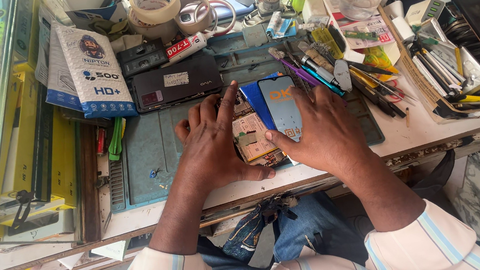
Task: The person uses a SIM ejector tool to remove the SIM tray from a smartphone. They then place the tray on the workbench and continue handling the phone.
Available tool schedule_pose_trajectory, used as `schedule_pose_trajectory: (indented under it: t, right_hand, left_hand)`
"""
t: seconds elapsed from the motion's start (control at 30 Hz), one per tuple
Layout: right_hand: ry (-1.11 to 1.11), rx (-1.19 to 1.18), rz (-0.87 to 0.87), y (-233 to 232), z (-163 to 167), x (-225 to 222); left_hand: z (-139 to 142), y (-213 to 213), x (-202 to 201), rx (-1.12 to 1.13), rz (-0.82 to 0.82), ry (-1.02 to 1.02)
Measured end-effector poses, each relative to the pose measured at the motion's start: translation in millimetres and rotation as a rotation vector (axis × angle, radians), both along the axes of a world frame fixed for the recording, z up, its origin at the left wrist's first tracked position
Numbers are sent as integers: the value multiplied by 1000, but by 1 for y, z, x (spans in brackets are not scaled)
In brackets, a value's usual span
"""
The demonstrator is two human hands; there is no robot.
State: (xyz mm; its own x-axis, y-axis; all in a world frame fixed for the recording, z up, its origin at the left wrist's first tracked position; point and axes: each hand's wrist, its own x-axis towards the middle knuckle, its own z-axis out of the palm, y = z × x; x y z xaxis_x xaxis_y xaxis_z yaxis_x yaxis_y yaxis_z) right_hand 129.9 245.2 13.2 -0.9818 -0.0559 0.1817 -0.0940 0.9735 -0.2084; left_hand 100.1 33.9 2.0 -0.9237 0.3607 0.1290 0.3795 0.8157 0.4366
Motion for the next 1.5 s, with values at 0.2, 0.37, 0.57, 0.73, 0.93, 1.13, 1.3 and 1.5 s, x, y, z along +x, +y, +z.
schedule_pose_trajectory:
  t: [0.2, 0.37, 0.57, 0.73, 0.93, 1.13, 1.3, 1.5]
  right_hand:
    - [-5, -5, -2, -1, 1, -1]
    - [15, -42, 2, -2, -2, -2]
    - [48, -79, 33, 1, -8, -7]
    - [73, -132, 55, -2, -9, -11]
    - [87, -165, 60, -7, -10, -12]
    - [146, -160, 95, -6, -12, -13]
    - [138, -189, 89, -8, -8, -14]
    - [191, -178, 125, -21, 0, -31]
  left_hand:
    - [2, 1, 3, 48, 17, 0]
    - [5, 1, 7, 80, 28, 24]
    - [7, 1, 10, 103, 45, 42]
    - [6, 1, 14, 113, 77, 60]
    - [1, 1, 16, 145, 90, 80]
    - [-2, 1, 16, 162, 91, 87]
    - [1, 2, 17, 163, 110, 112]
    - [12, -8, 14, 185, 156, 168]
